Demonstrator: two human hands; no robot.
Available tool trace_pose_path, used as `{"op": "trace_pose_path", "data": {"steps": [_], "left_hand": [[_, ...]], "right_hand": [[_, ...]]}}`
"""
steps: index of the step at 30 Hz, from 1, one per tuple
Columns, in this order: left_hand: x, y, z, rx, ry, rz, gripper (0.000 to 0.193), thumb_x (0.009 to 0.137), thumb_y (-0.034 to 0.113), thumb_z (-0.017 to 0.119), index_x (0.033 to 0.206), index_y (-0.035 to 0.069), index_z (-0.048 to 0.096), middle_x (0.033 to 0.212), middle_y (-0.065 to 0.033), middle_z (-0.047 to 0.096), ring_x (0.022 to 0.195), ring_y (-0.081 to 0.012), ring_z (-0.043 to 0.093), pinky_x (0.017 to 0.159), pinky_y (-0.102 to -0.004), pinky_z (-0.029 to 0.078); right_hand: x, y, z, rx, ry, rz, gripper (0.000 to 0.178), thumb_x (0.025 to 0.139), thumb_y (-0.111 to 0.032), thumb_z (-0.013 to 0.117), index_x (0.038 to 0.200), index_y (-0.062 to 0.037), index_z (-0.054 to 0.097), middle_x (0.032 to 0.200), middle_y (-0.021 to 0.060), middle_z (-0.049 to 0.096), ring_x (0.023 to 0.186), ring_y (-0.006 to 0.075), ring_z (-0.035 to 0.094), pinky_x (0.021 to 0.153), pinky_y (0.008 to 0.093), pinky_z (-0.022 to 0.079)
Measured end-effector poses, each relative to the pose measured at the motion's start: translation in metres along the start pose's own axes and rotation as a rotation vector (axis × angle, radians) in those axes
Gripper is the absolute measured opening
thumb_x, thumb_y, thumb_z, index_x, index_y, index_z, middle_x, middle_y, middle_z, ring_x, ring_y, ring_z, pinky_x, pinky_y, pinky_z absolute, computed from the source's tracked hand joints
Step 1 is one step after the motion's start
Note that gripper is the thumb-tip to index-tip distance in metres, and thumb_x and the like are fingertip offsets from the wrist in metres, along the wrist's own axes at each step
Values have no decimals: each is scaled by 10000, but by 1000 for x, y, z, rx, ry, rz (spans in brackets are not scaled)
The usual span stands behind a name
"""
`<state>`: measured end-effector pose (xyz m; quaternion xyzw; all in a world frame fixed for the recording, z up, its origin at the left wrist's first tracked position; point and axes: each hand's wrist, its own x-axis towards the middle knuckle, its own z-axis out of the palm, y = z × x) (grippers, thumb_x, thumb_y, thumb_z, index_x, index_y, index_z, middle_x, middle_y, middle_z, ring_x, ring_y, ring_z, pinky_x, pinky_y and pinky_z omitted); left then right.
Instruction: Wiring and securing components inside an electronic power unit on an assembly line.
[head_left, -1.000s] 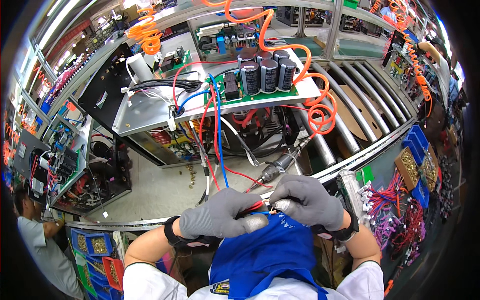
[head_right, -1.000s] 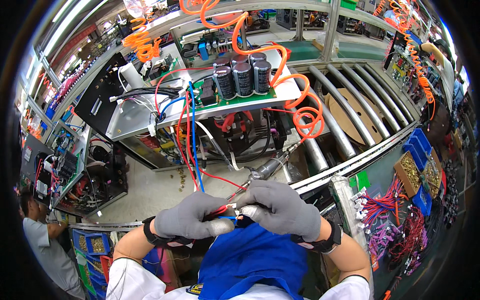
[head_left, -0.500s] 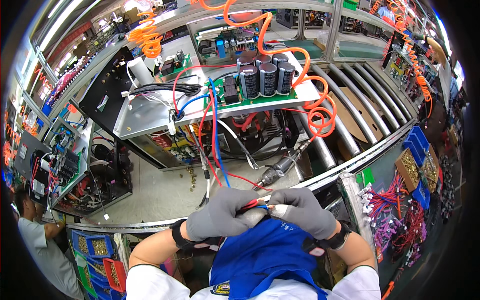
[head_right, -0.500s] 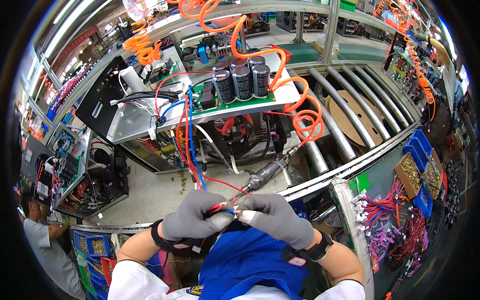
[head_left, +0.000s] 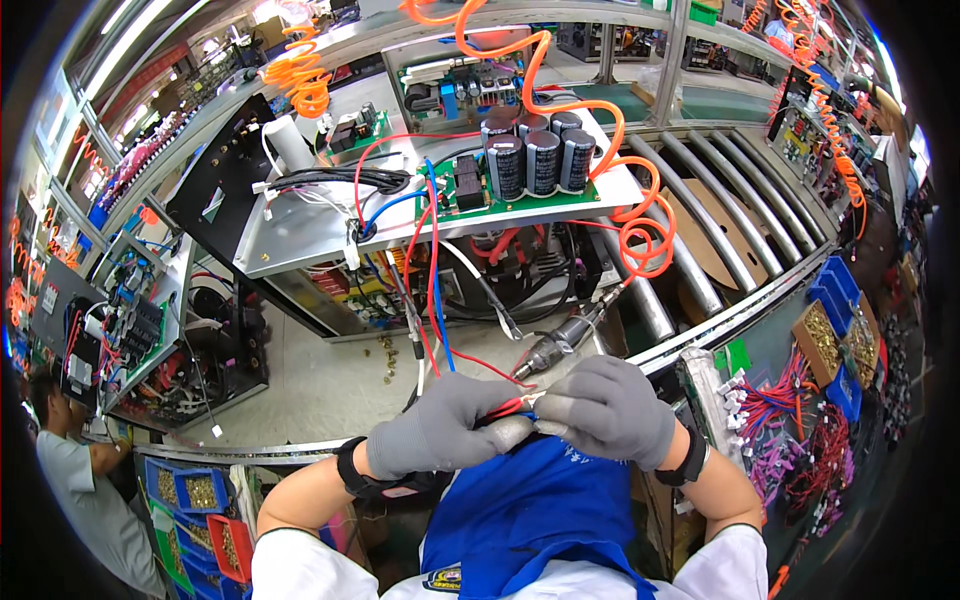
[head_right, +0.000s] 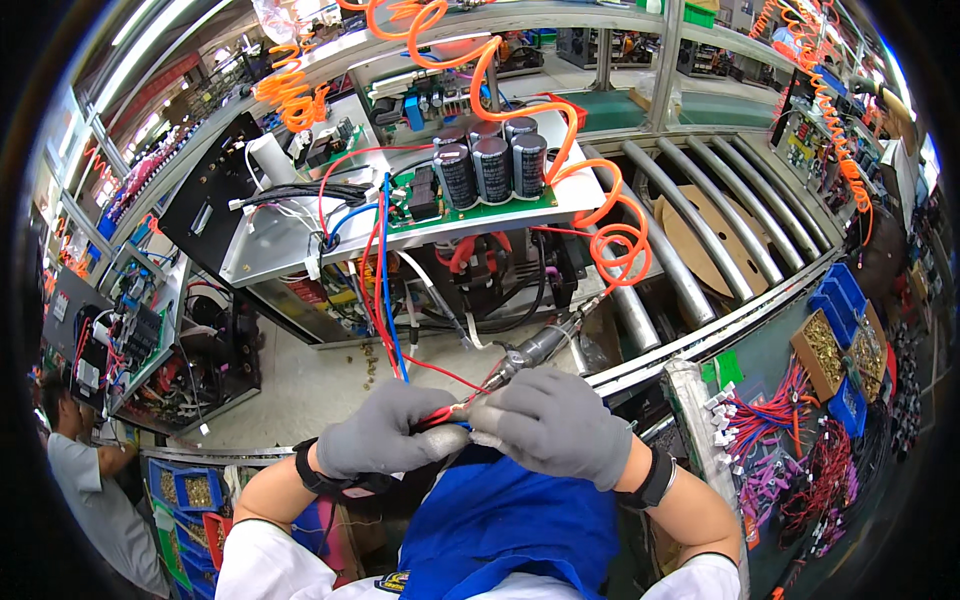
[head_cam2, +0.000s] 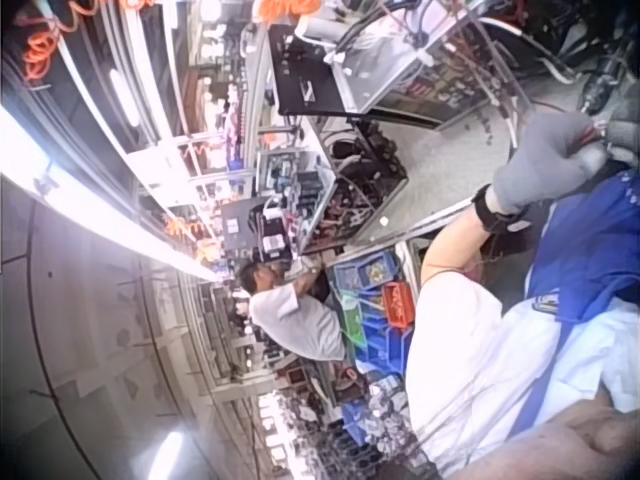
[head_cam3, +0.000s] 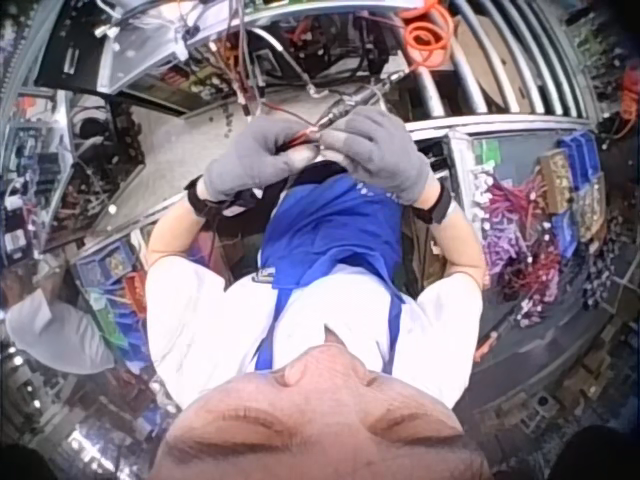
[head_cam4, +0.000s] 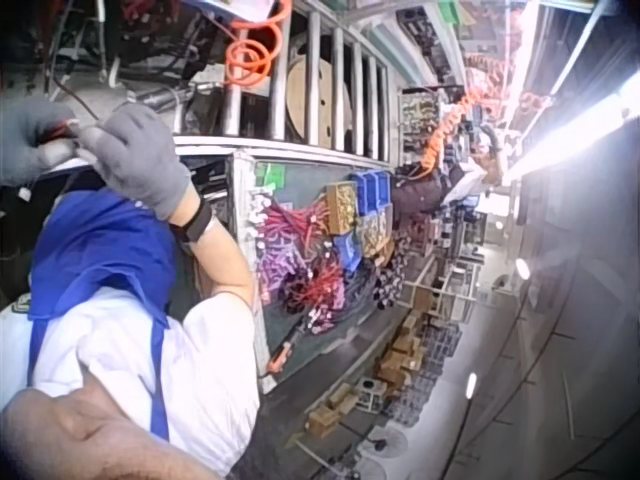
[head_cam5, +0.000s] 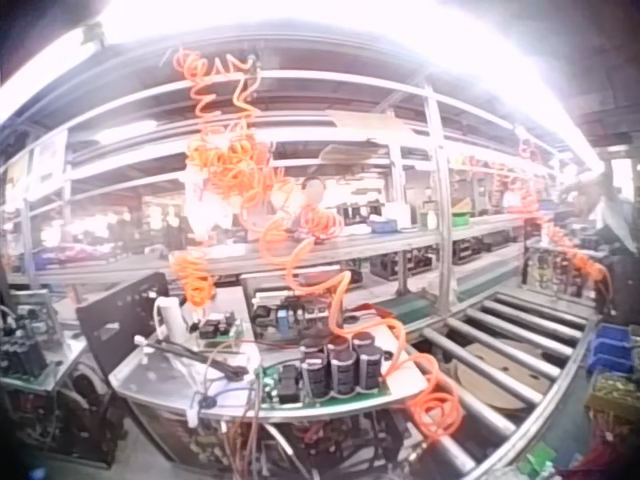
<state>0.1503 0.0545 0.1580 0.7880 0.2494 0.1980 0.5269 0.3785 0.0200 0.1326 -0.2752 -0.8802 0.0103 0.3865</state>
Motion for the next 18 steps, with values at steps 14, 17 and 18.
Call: {"op": "trace_pose_path", "data": {"steps": [14, 17, 18], "left_hand": [[2, 5, 4, -11, 82, -92, 145, 863, 137, 660, 946, 18, 653, 625, -58, 581, 566, -73, 490, 534, -279, 430], [2, 5, 6, -23, 96, -85, 133, 864, 125, 656, 947, 22, 654, 617, -65, 574, 559, -79, 493, 526, -279, 422], [2, 4, 7, -23, 91, -85, 133, 864, 125, 656, 947, 22, 654, 617, -65, 574, 559, -79, 493, 526, -279, 422]], "right_hand": [[-7, -20, 10, -85, 177, 220, 330, 801, -208, 722, 1095, -85, 634, 844, 69, 629, 686, 248, 604, 595, 328, 497], [-9, -14, 14, -92, 185, 161, 326, 794, -184, 720, 1096, -99, 635, 812, 67, 621, 660, 243, 590, 575, 326, 490], [-10, -14, 13, -94, 187, 165, 326, 794, -184, 720, 1096, -99, 635, 812, 67, 621, 660, 243, 590, 575, 326, 490]]}}
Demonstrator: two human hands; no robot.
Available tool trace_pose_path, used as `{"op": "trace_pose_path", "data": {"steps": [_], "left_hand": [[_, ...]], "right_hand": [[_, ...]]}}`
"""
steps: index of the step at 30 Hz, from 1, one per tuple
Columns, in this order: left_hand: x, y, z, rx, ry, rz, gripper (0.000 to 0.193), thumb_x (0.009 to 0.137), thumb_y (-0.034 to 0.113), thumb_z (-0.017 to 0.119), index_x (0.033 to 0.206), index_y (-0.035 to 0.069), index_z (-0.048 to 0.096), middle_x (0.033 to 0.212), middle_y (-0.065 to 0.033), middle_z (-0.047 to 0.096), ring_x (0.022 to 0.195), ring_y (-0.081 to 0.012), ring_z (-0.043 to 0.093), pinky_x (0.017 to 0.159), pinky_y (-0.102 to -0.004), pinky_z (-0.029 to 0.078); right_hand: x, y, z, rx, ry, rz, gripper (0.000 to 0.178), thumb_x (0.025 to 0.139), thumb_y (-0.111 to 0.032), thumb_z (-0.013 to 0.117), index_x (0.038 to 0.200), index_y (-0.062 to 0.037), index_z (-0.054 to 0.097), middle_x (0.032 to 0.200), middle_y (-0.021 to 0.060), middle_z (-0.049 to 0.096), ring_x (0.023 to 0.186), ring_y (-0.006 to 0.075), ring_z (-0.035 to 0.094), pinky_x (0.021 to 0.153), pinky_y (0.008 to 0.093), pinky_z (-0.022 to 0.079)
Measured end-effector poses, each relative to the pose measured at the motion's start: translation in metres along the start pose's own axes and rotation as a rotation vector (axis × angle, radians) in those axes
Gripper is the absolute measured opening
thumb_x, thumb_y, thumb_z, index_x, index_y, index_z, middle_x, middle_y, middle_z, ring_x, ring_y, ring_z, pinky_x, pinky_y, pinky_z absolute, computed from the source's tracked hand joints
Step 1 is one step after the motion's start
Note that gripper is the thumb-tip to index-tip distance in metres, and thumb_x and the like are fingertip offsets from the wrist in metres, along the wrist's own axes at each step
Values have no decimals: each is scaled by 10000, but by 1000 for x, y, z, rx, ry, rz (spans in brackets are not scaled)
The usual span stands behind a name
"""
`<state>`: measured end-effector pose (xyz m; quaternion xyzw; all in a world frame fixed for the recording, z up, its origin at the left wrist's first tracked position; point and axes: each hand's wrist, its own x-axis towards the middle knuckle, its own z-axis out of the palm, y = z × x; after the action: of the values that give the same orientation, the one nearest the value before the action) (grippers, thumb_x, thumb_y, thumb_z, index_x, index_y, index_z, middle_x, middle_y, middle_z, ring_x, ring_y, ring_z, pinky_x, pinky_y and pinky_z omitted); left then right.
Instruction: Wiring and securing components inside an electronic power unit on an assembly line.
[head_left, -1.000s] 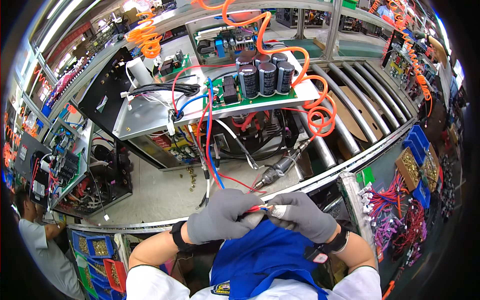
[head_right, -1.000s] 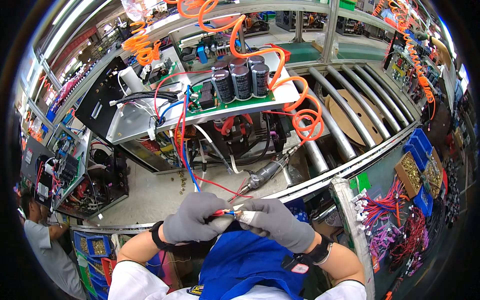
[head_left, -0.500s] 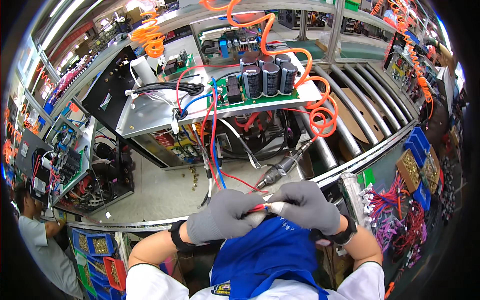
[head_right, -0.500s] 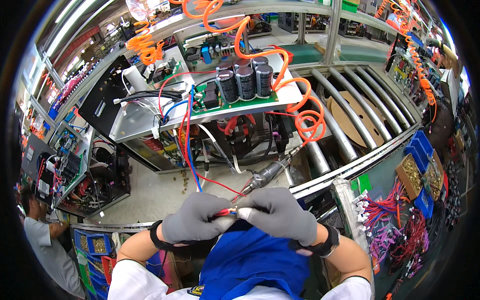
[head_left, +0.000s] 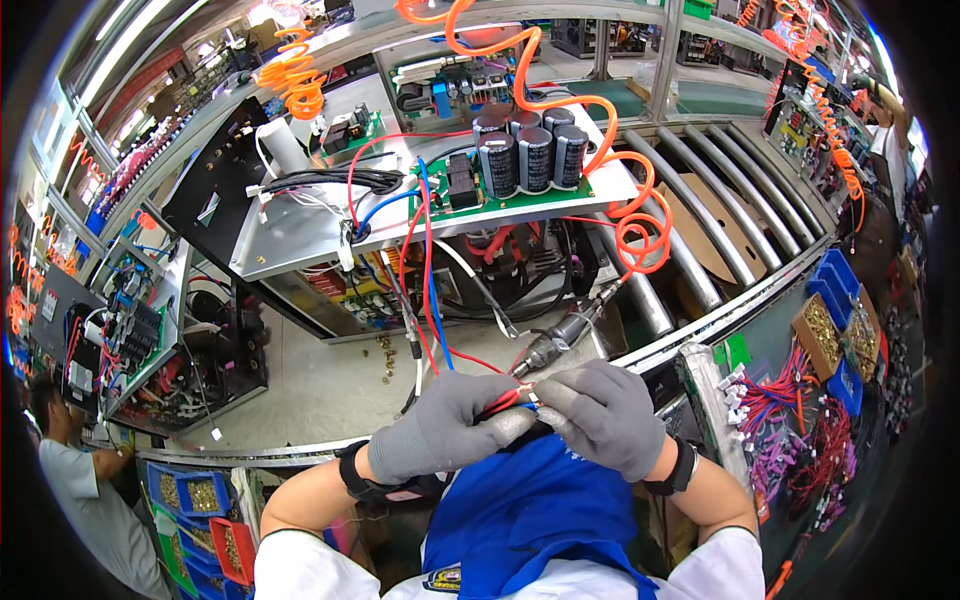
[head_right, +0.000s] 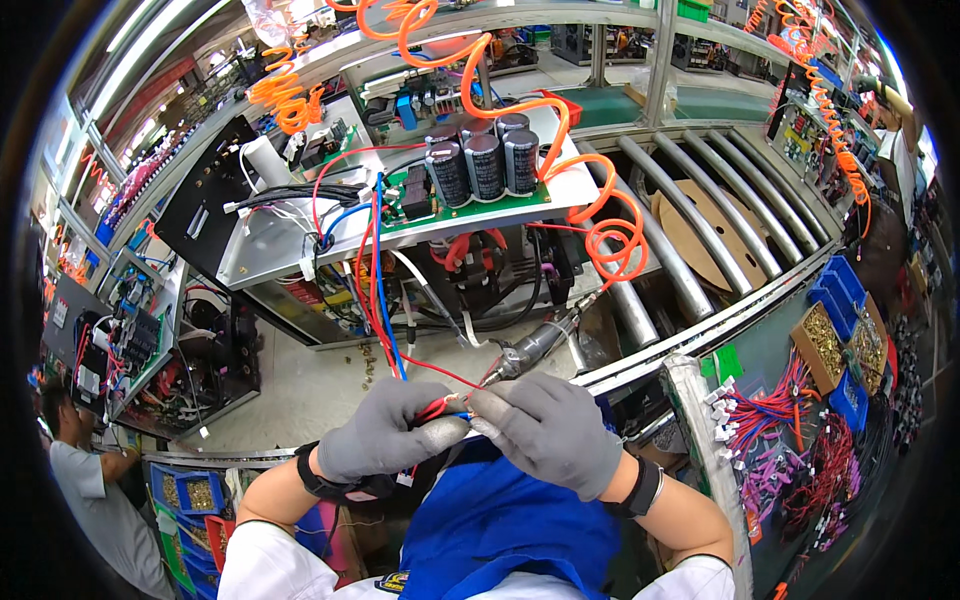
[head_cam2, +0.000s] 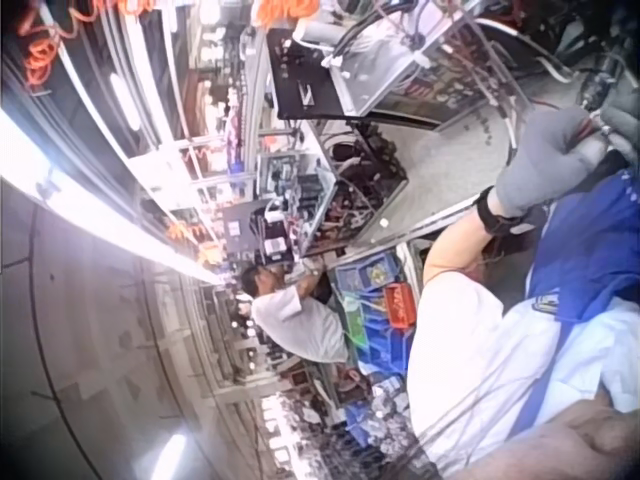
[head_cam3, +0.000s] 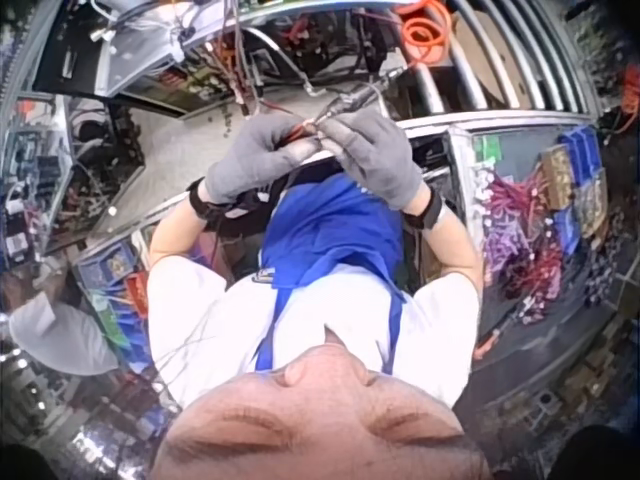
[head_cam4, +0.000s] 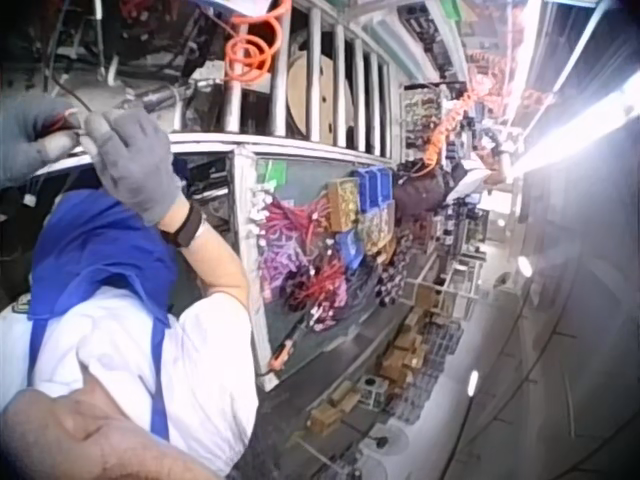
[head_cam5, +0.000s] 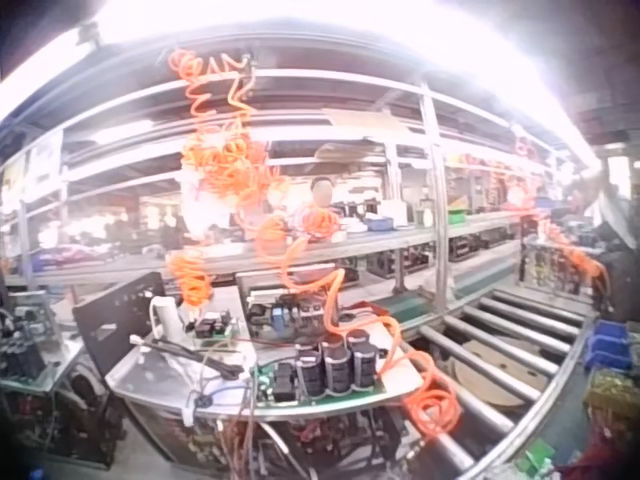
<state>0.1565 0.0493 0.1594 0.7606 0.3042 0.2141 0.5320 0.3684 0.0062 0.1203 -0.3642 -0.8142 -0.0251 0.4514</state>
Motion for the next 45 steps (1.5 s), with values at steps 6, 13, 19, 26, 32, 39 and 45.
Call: {"op": "trace_pose_path", "data": {"steps": [6, 13, 19, 26, 32, 39, 45], "left_hand": [[-2, -10, 6, 167, 34, 126, 164, 891, 172, 639, 919, 10, 644, 632, 3, 545, 585, -60, 450, 527, -266, 386], [1, -2, -8, -145, -20, -71, 196, 901, 185, 636, 995, 14, 660, 639, 15, 544, 583, -54, 462, 525, -258, 390], [4, 7, -8, -207, -79, -133, 177, 904, 166, 623, 979, 10, 661, 646, 29, 536, 594, -37, 466, 525, -246, 385], [1, 1, -18, -195, -87, -141, 192, 898, 178, 635, 981, 8, 662, 643, 20, 552, 584, -52, 492, 524, -249, 402], [2, 17, -25, -296, -89, -167, 216, 773, 171, 733, 861, 6, 625, 733, -19, 610, 677, -77, 561, 615, -236, 447], [-26, 12, -28, -196, 110, -145, 186, 867, 177, 643, 919, -1, 627, 766, -12, 602, 705, -75, 536, 641, -260, 450], [-18, -13, -12, 255, 32, 93, 172, 923, 158, 553, 994, 12, 612, 756, -154, 607, 671, -308, 596, 656, -352, 468]], "right_hand": [[8, -12, -13, 985, -445, 1248, 213, 888, -169, 622, 1080, -84, 654, 811, 43, 622, 624, 130, 558, 552, 289, 455], [0, 6, -3, 409, -115, 297, 269, 846, -185, 673, 1085, -68, 635, 817, 51, 602, 724, 191, 611, 588, 322, 485], [20, 11, -2, 138, -35, -54, 193, 774, -157, 718, 939, -89, 646, 761, 63, 578, 635, 269, 576, 555, 364, 464], [13, 5, -1, 1241, -322, 872, 173, 917, -164, 588, 923, -1, 646, 688, 96, 583, 586, 148, 550, 555, 329, 435], [-24, -19, 70, 219, -765, 266, 276, 819, -160, 641, 1082, -87, 603, 958, 78, 611, 949, 265, 594, 794, 413, 497], [-38, -43, 84, 80, -476, 65, 226, 833, -249, 624, 1019, -120, 632, 868, 17, 598, 866, 207, 580, 734, 352, 463], [-43, -22, 83, -113, -328, 238, 219, 800, -299, 667, 981, -175, 671, 995, -3, 610, 1025, 266, 540, 908, 449, 374]]}}
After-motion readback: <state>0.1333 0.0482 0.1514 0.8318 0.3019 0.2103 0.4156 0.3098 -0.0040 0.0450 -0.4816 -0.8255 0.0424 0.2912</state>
